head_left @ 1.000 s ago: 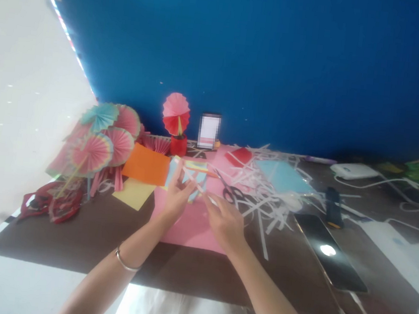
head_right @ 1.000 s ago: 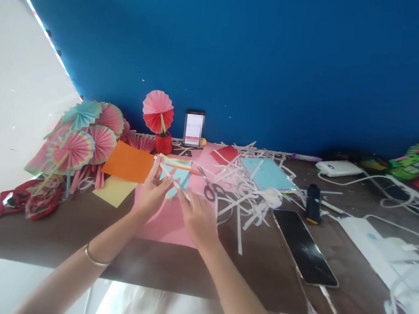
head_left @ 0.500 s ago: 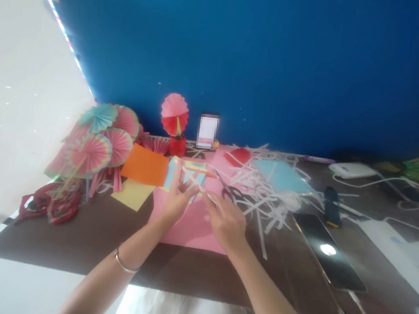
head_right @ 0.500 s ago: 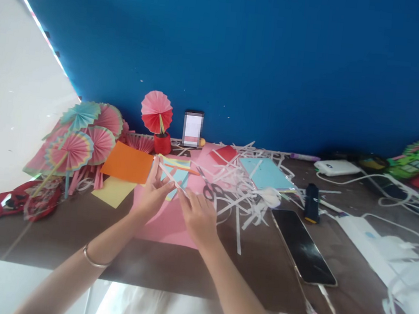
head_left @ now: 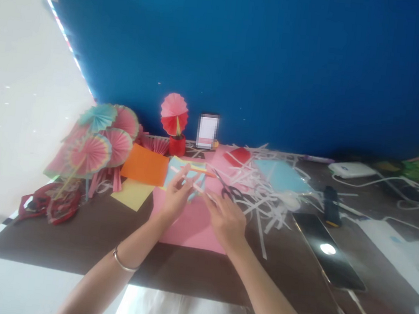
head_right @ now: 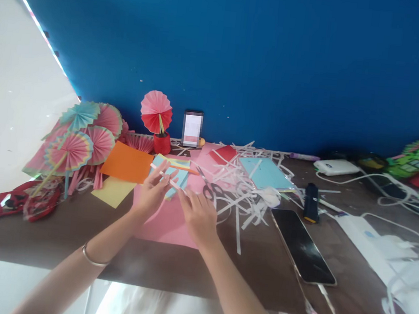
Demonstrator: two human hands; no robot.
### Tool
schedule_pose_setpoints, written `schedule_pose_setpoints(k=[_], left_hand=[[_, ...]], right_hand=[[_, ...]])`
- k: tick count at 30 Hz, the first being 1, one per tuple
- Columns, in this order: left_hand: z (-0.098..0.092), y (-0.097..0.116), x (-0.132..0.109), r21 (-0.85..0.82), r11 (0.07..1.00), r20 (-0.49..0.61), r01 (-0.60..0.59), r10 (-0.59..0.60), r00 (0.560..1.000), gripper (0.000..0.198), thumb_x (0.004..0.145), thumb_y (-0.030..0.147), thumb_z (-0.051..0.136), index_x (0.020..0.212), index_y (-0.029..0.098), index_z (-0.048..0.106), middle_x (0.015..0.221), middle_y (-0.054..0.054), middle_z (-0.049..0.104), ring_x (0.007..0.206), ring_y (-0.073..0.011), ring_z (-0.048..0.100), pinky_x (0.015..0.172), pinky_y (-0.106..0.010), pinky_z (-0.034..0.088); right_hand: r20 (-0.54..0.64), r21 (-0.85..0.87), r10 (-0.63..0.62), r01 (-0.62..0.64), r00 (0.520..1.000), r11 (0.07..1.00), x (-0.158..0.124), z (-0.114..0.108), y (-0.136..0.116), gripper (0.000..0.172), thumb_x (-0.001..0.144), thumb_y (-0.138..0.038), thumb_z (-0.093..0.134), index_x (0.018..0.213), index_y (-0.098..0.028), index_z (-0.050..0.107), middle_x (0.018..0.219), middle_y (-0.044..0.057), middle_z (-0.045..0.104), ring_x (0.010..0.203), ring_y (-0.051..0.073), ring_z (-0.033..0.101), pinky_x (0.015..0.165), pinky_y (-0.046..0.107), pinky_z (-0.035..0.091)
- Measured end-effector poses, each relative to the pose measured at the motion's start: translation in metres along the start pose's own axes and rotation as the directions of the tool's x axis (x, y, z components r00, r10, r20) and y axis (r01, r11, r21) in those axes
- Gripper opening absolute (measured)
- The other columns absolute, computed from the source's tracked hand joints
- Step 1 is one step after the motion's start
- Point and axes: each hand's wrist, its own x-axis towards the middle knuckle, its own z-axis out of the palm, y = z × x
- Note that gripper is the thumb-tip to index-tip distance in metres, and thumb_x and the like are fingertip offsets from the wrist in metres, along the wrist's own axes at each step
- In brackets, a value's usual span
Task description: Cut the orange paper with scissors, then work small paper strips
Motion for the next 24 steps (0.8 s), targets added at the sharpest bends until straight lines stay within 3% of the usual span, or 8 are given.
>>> schedule_pose_setpoints(k=[4, 7, 11, 16, 20, 24], left_hand=[[0.002, 0.000, -0.002, -0.036, 0.998, 0.128, 0.054, -0.049, 0.991, 0.061, 0.078, 0.031, 0.064, 0.133, 0.035, 0.038, 0.139, -0.008, 0.042, 0.116, -0.0278, 0.052, 0.097, -0.043, 0.043], [0.001, -0.002, -0.004, 0.032, 0.999, 0.165, 0.040, -0.045, 0.985, 0.070, 0.076, 0.028, 0.067, 0.136, 0.037, 0.033, 0.140, -0.010, 0.041, 0.113, -0.0281, 0.055, 0.093, -0.044, 0.045], [-0.003, -0.007, -0.002, 0.107, 0.994, 0.158, -0.018, 0.001, 0.988, 0.066, 0.075, 0.029, 0.067, 0.134, 0.036, 0.036, 0.140, -0.011, 0.040, 0.111, -0.0291, 0.056, 0.088, -0.041, 0.048], [-0.007, -0.012, 0.001, 0.109, 0.992, 0.139, -0.064, 0.049, 0.989, 0.056, 0.075, 0.031, 0.066, 0.128, 0.031, 0.046, 0.135, -0.010, 0.046, 0.109, -0.0264, 0.058, 0.091, -0.042, 0.047], [-0.005, -0.013, 0.001, 0.126, 0.991, 0.132, -0.050, 0.033, 0.991, 0.044, 0.075, 0.034, 0.066, 0.117, 0.024, 0.057, 0.122, -0.010, 0.058, 0.104, -0.0250, 0.061, 0.092, -0.044, 0.047], [-0.003, -0.009, 0.000, 0.118, 0.993, 0.138, -0.026, 0.009, 0.990, 0.048, 0.073, 0.032, 0.068, 0.118, 0.023, 0.056, 0.111, -0.011, 0.064, 0.107, -0.0261, 0.059, 0.092, -0.045, 0.047]], right_hand=[[0.028, 0.009, -0.006, 0.005, 1.000, 1.000, 0.000, -0.002, 0.003, 0.030, 0.079, -0.014, 0.061, 0.108, -0.020, 0.063, 0.097, 0.003, 0.069, 0.078, 0.017, 0.058, 0.074, 0.029, 0.040], [0.015, 0.010, 0.007, -0.007, 1.000, 1.000, 0.000, -0.002, 0.004, 0.030, 0.081, -0.009, 0.055, 0.107, -0.020, 0.063, 0.097, 0.003, 0.069, 0.078, 0.016, 0.058, 0.075, 0.029, 0.040], [-0.001, 0.059, 0.067, -0.067, 0.998, 0.996, 0.002, -0.001, 0.002, 0.031, 0.083, -0.008, 0.049, 0.109, -0.020, 0.061, 0.093, 0.002, 0.069, 0.078, 0.015, 0.059, 0.078, 0.029, 0.040], [-0.004, 0.148, 0.140, -0.138, 0.990, 0.979, 0.005, 0.000, 0.000, 0.021, 0.086, -0.017, 0.050, 0.102, -0.017, 0.062, 0.089, 0.005, 0.069, 0.080, 0.016, 0.059, 0.077, 0.028, 0.041], [-0.017, 0.136, 0.135, -0.131, 0.991, 0.982, 0.003, 0.002, 0.003, 0.019, 0.086, -0.015, 0.049, 0.098, -0.016, 0.063, 0.086, 0.005, 0.068, 0.076, 0.016, 0.058, 0.075, 0.027, 0.040], [-0.032, 0.136, 0.139, -0.134, 0.990, 0.982, 0.001, 0.002, 0.008, 0.020, 0.085, -0.012, 0.049, 0.096, -0.018, 0.063, 0.086, 0.004, 0.069, 0.078, 0.015, 0.058, 0.073, 0.027, 0.038]])
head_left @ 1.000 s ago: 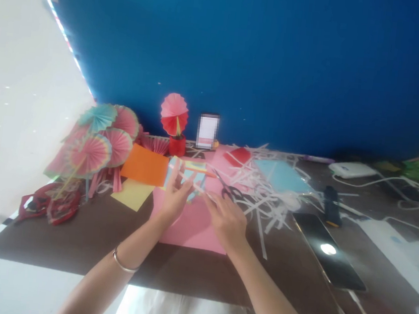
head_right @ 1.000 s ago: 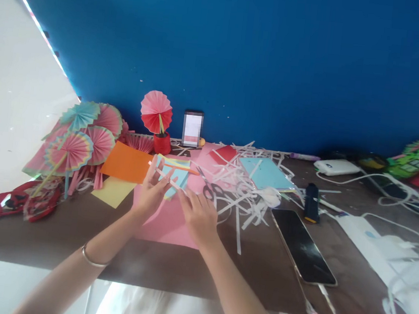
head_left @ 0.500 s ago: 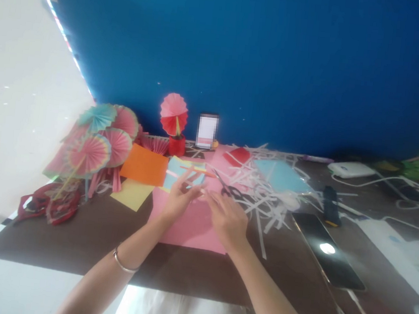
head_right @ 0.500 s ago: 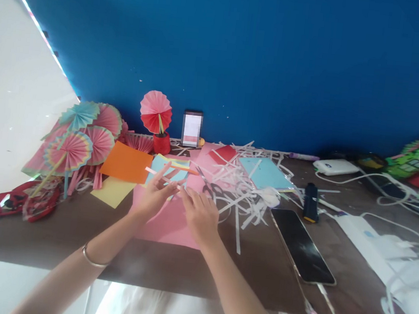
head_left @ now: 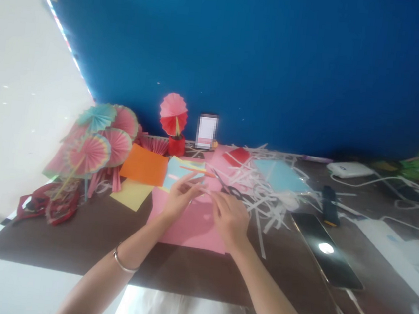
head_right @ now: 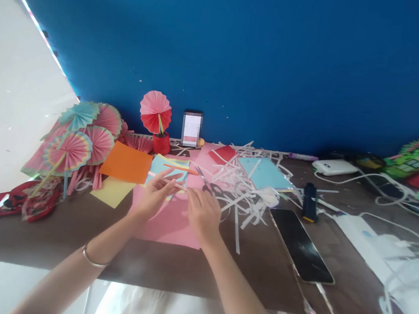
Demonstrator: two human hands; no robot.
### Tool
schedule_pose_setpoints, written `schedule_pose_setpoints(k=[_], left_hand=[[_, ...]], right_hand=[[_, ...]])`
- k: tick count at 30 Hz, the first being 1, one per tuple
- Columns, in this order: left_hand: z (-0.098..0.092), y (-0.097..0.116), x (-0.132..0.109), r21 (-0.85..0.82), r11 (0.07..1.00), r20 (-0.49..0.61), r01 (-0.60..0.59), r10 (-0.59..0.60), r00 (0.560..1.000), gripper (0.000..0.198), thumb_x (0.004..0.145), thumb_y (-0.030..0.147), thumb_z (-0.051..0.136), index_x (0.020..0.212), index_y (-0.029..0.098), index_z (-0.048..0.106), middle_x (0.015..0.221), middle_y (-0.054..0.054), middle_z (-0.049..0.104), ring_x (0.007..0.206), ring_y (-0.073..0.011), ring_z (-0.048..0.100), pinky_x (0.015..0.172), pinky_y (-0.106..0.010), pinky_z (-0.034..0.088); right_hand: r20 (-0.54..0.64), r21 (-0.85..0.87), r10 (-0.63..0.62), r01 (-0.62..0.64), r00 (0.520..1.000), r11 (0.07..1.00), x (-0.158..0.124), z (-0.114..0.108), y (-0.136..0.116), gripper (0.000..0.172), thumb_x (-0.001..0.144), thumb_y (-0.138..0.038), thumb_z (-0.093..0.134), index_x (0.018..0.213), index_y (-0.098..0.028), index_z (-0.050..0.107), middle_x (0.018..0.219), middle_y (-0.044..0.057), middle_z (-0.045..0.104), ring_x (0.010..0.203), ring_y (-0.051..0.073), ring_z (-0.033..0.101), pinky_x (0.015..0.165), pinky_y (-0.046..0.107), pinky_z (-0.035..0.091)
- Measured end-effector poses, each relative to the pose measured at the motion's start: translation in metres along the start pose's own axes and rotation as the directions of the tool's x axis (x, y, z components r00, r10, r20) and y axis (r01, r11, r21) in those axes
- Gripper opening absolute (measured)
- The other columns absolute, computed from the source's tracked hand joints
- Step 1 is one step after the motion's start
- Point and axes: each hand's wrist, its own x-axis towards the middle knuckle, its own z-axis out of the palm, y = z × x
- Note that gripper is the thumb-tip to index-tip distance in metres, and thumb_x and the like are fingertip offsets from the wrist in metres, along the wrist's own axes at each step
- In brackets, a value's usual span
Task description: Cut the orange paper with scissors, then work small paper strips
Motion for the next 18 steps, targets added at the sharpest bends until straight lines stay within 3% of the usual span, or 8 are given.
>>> schedule_pose_setpoints(k=[4, 10, 18], left_hand=[[0.001, 0.003, -0.001, 0.009, 1.000, 0.003, 0.002, -0.002, 1.000, 0.051, 0.068, 0.027, 0.072, 0.117, 0.024, 0.057, 0.116, -0.011, 0.061, 0.105, -0.0270, 0.060, 0.092, -0.046, 0.046], [0.003, 0.003, -0.001, -0.104, 0.993, 0.030, 0.057, -0.055, 0.998, 0.044, 0.071, 0.024, 0.070, 0.114, 0.026, 0.058, 0.118, -0.007, 0.058, 0.101, -0.0238, 0.061, 0.091, -0.043, 0.046], [0.000, 0.007, -0.001, -0.138, 0.990, 0.061, 0.043, -0.034, 0.998, 0.045, 0.076, 0.026, 0.066, 0.119, 0.027, 0.053, 0.126, -0.008, 0.054, 0.107, -0.0237, 0.059, 0.092, -0.039, 0.046]], right_hand=[[-0.029, 0.001, -0.001, 0.001, 1.000, 1.000, 0.001, -0.004, 0.002, 0.019, 0.084, -0.010, 0.049, 0.092, -0.019, 0.065, 0.084, 0.004, 0.069, 0.076, 0.014, 0.058, 0.071, 0.027, 0.037], [-0.090, -0.047, -0.095, 0.091, 0.991, 0.995, 0.003, -0.013, 0.002, 0.018, 0.082, -0.011, 0.054, 0.089, -0.021, 0.067, 0.085, 0.003, 0.069, 0.079, 0.014, 0.058, 0.072, 0.027, 0.036], [-0.052, -0.048, -0.109, 0.106, 0.993, 0.993, 0.001, -0.013, 0.002, 0.014, 0.084, -0.016, 0.055, 0.090, -0.023, 0.067, 0.086, 0.003, 0.069, 0.078, 0.014, 0.059, 0.071, 0.028, 0.038]])
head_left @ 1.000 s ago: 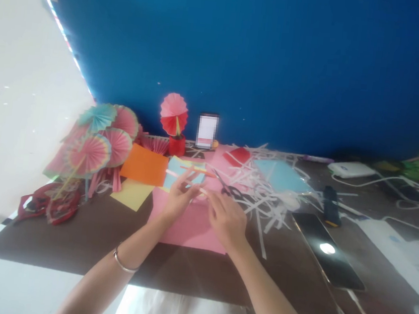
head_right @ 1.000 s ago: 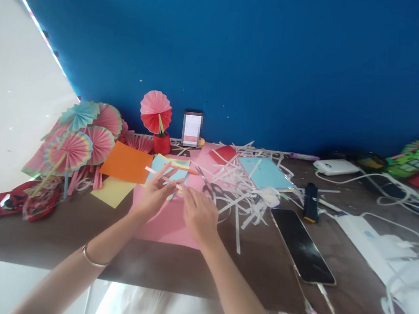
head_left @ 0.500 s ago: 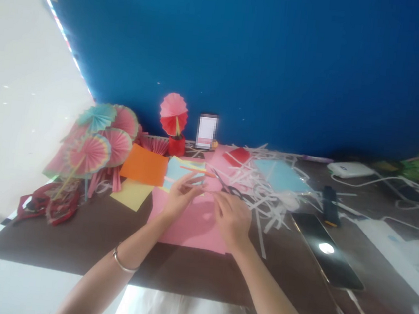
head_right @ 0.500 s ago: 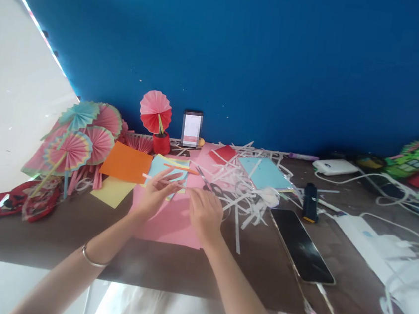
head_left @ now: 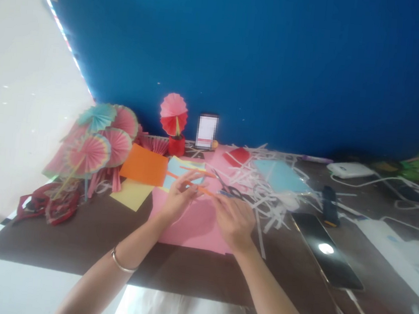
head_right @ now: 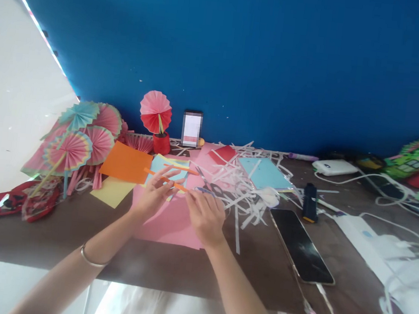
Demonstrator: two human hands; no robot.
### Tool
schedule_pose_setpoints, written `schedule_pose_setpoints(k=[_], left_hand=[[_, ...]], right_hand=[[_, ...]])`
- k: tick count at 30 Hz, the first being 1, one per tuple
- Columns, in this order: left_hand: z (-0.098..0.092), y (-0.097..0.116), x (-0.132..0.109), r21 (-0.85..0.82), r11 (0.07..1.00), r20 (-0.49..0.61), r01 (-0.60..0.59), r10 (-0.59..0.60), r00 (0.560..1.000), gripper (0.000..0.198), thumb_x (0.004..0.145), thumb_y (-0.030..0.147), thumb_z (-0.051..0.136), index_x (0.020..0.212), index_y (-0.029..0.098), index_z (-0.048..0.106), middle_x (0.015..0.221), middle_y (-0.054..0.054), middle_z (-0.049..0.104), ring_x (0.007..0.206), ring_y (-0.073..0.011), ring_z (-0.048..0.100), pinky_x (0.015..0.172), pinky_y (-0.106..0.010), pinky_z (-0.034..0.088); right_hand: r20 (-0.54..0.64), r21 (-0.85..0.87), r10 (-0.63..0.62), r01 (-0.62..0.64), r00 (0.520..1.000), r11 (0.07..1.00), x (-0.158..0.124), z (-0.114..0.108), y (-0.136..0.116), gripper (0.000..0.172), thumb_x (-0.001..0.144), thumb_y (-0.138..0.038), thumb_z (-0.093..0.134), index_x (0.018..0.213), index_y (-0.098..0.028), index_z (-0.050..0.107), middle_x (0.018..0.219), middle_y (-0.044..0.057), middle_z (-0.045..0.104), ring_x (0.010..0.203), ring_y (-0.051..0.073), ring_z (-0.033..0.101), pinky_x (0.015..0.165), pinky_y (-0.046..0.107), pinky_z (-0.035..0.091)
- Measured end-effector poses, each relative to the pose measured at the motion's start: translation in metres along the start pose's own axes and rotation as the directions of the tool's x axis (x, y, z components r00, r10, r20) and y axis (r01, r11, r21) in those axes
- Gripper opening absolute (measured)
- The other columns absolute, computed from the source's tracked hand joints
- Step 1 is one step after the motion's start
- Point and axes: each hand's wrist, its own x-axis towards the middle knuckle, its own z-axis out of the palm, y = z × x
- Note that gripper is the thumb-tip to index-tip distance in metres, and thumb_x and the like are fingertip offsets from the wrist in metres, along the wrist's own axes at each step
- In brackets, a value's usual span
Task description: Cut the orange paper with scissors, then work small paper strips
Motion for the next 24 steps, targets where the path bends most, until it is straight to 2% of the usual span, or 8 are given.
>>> schedule_pose_setpoints(k=[7, 13, 16, 17, 19, 21, 22, 24], left_hand=[[0.002, 0.003, -0.001, 0.064, 0.998, 0.040, -0.024, 0.021, 0.999, 0.049, 0.074, 0.024, 0.068, 0.120, 0.028, 0.051, 0.128, -0.008, 0.052, 0.108, -0.0257, 0.058, 0.091, -0.041, 0.046], [0.006, -0.002, -0.004, 0.347, 0.936, 0.103, -0.061, 0.027, 0.994, 0.048, 0.075, 0.033, 0.065, 0.122, 0.027, 0.051, 0.132, -0.011, 0.046, 0.097, -0.0232, 0.061, 0.081, -0.038, 0.052], [0.003, -0.009, -0.005, 0.562, 0.822, -0.028, -0.091, 0.129, 0.991, 0.059, 0.076, 0.038, 0.062, 0.131, 0.029, 0.041, 0.143, -0.013, 0.029, 0.115, -0.0296, 0.050, 0.087, -0.043, 0.048], [0.002, -0.010, -0.005, 0.631, 0.769, -0.092, -0.104, 0.207, 0.974, 0.064, 0.076, 0.039, 0.062, 0.134, 0.029, 0.036, 0.147, -0.013, 0.020, 0.126, -0.0329, 0.038, 0.094, -0.047, 0.043], [0.001, -0.009, -0.006, 0.755, 0.641, -0.159, -0.139, 0.384, 0.909, 0.071, 0.076, 0.039, 0.062, 0.138, 0.026, 0.030, 0.151, -0.012, 0.001, 0.138, -0.0359, 0.006, 0.105, -0.053, 0.026], [0.000, -0.006, -0.006, 0.848, 0.494, -0.112, -0.190, 0.518, 0.848, 0.072, 0.075, 0.039, 0.062, 0.138, 0.021, 0.032, 0.152, -0.010, -0.009, 0.136, -0.0354, -0.015, 0.108, -0.057, 0.008], [0.000, -0.004, -0.006, 0.876, 0.427, -0.055, -0.223, 0.549, 0.834, 0.069, 0.075, 0.039, 0.062, 0.136, 0.020, 0.036, 0.152, -0.010, -0.008, 0.135, -0.0351, -0.019, 0.108, -0.058, 0.002], [0.001, -0.003, -0.005, 0.890, 0.340, 0.081, -0.303, 0.535, 0.841, 0.058, 0.076, 0.038, 0.061, 0.130, 0.021, 0.046, 0.152, -0.009, 0.005, 0.137, -0.0345, -0.015, 0.106, -0.060, -0.005]], right_hand=[[-0.037, 0.013, 0.007, -0.007, 0.999, 1.000, 0.002, -0.001, 0.000, 0.018, 0.082, -0.012, 0.057, 0.091, -0.023, 0.067, 0.084, 0.002, 0.069, 0.079, 0.015, 0.059, 0.072, 0.028, 0.038], [-0.042, 0.029, 0.046, -0.044, 0.998, 0.999, 0.001, 0.001, 0.002, 0.019, 0.079, -0.010, 0.059, 0.091, -0.023, 0.066, 0.084, 0.001, 0.069, 0.076, 0.014, 0.059, 0.071, 0.028, 0.039], [-0.034, 0.052, 0.159, -0.157, 0.987, 0.986, 0.001, 0.005, 0.003, 0.016, 0.080, -0.012, 0.056, 0.086, -0.022, 0.067, 0.081, 0.002, 0.069, 0.075, 0.015, 0.060, 0.070, 0.028, 0.040], [-0.026, 0.067, 0.198, -0.196, 0.980, 0.978, 0.002, 0.006, 0.003, 0.014, 0.081, -0.013, 0.056, 0.084, -0.021, 0.067, 0.080, 0.003, 0.069, 0.075, 0.016, 0.060, 0.070, 0.028, 0.041], [-0.005, 0.103, 0.263, -0.261, 0.965, 0.960, 0.002, 0.008, 0.004, 0.012, 0.081, -0.015, 0.056, 0.081, -0.021, 0.066, 0.078, 0.002, 0.069, 0.075, 0.016, 0.060, 0.070, 0.029, 0.042], [0.018, 0.144, 0.304, -0.304, 0.952, 0.942, 0.003, 0.010, 0.003, 0.010, 0.081, -0.017, 0.056, 0.080, -0.020, 0.065, 0.077, 0.002, 0.069, 0.075, 0.017, 0.061, 0.071, 0.029, 0.043], [0.028, 0.162, 0.315, -0.316, 0.949, 0.935, 0.003, 0.011, 0.003, 0.010, 0.082, -0.018, 0.055, 0.080, -0.020, 0.065, 0.077, 0.002, 0.069, 0.075, 0.017, 0.061, 0.072, 0.029, 0.044], [0.043, 0.193, 0.318, -0.320, 0.947, 0.927, 0.002, 0.012, 0.003, 0.011, 0.082, -0.019, 0.054, 0.081, -0.020, 0.065, 0.078, 0.002, 0.069, 0.077, 0.017, 0.061, 0.073, 0.030, 0.044]])
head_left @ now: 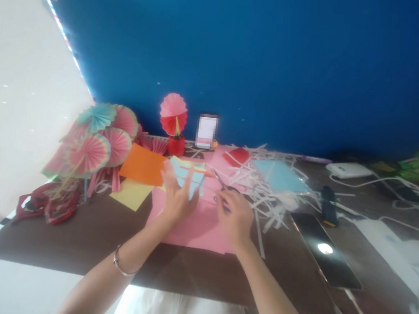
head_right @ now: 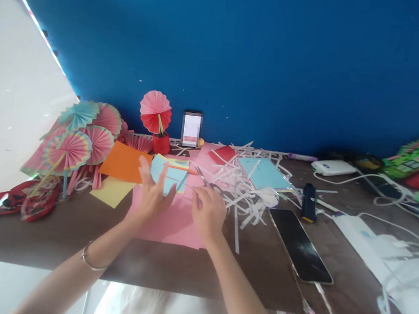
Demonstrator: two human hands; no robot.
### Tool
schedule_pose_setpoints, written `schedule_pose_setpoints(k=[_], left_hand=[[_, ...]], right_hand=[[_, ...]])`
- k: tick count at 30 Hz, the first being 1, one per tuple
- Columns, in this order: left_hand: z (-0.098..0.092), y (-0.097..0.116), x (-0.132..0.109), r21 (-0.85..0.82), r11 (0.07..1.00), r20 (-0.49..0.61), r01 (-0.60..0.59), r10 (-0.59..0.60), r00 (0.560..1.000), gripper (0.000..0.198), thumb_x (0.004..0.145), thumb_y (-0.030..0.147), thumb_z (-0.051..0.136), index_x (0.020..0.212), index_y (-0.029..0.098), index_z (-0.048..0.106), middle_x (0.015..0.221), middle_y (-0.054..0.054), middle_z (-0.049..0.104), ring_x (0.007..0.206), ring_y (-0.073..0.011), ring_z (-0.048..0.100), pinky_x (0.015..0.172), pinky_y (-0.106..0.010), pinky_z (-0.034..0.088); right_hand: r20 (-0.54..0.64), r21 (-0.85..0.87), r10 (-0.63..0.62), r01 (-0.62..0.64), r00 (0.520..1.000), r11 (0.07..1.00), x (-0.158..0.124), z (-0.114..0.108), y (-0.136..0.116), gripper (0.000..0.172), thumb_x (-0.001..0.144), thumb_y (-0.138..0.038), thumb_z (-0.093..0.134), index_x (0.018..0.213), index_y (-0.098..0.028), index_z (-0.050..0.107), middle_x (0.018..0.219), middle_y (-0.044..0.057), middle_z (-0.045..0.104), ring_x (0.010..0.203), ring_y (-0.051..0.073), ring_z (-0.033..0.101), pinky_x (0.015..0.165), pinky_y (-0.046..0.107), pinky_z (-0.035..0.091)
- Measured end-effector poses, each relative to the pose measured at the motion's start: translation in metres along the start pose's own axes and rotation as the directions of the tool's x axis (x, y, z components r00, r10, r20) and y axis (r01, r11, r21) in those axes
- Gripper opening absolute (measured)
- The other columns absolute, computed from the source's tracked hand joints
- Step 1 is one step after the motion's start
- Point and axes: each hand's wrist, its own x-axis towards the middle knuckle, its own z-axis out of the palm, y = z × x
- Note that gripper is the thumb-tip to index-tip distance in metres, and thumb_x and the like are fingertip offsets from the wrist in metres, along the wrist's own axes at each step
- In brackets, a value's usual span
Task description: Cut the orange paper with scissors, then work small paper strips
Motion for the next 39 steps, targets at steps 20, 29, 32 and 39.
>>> schedule_pose_setpoints(k=[20, 29, 32, 39], left_hand=[[0.003, -0.009, -0.002, 0.050, 0.990, 0.515, -0.128, 0.084, 0.853, 0.029, 0.088, 0.026, 0.038, 0.105, 0.022, 0.061, 0.080, -0.005, 0.068, 0.071, -0.0175, 0.061, 0.068, -0.027, 0.044], [0.006, -0.012, -0.003, 0.010, 0.975, 0.436, -0.221, 0.195, 0.879, 0.028, 0.086, 0.022, 0.041, 0.103, 0.022, 0.063, 0.099, -0.009, 0.067, 0.088, -0.0212, 0.062, 0.076, -0.031, 0.045], [0.007, -0.015, -0.003, 0.076, 0.959, 0.431, -0.273, 0.215, 0.876, 0.026, 0.086, 0.021, 0.041, 0.096, 0.022, 0.064, 0.090, -0.008, 0.068, 0.081, -0.0204, 0.062, 0.073, -0.032, 0.044], [0.006, -0.015, -0.004, 0.170, 0.922, 0.423, -0.349, 0.252, 0.870, 0.020, 0.084, 0.019, 0.043, 0.086, 0.020, 0.063, 0.081, -0.007, 0.067, 0.073, -0.0187, 0.060, 0.067, -0.030, 0.041]], right_hand=[[0.008, -0.067, -0.098, 0.098, 0.995, 0.993, 0.000, 0.000, 0.003, 0.015, 0.085, -0.022, 0.052, 0.096, -0.018, 0.062, 0.077, 0.005, 0.068, 0.076, 0.018, 0.060, 0.074, 0.030, 0.043], [0.052, -0.027, -0.130, 0.131, 0.990, 0.991, -0.002, 0.002, 0.001, 0.011, 0.083, -0.015, 0.053, 0.079, -0.019, 0.063, 0.077, 0.002, 0.068, 0.074, 0.017, 0.058, 0.072, 0.029, 0.041], [0.058, -0.027, -0.137, 0.139, 0.989, 0.990, -0.001, 0.002, -0.001, 0.011, 0.082, -0.014, 0.053, 0.079, -0.019, 0.063, 0.076, 0.002, 0.068, 0.074, 0.017, 0.057, 0.072, 0.029, 0.041], [0.108, 0.014, -0.165, 0.165, 0.980, 0.986, -0.001, 0.003, 0.000, 0.012, 0.084, -0.014, 0.051, 0.079, -0.019, 0.061, 0.074, 0.002, 0.067, 0.071, 0.016, 0.055, 0.071, 0.029, 0.040]])
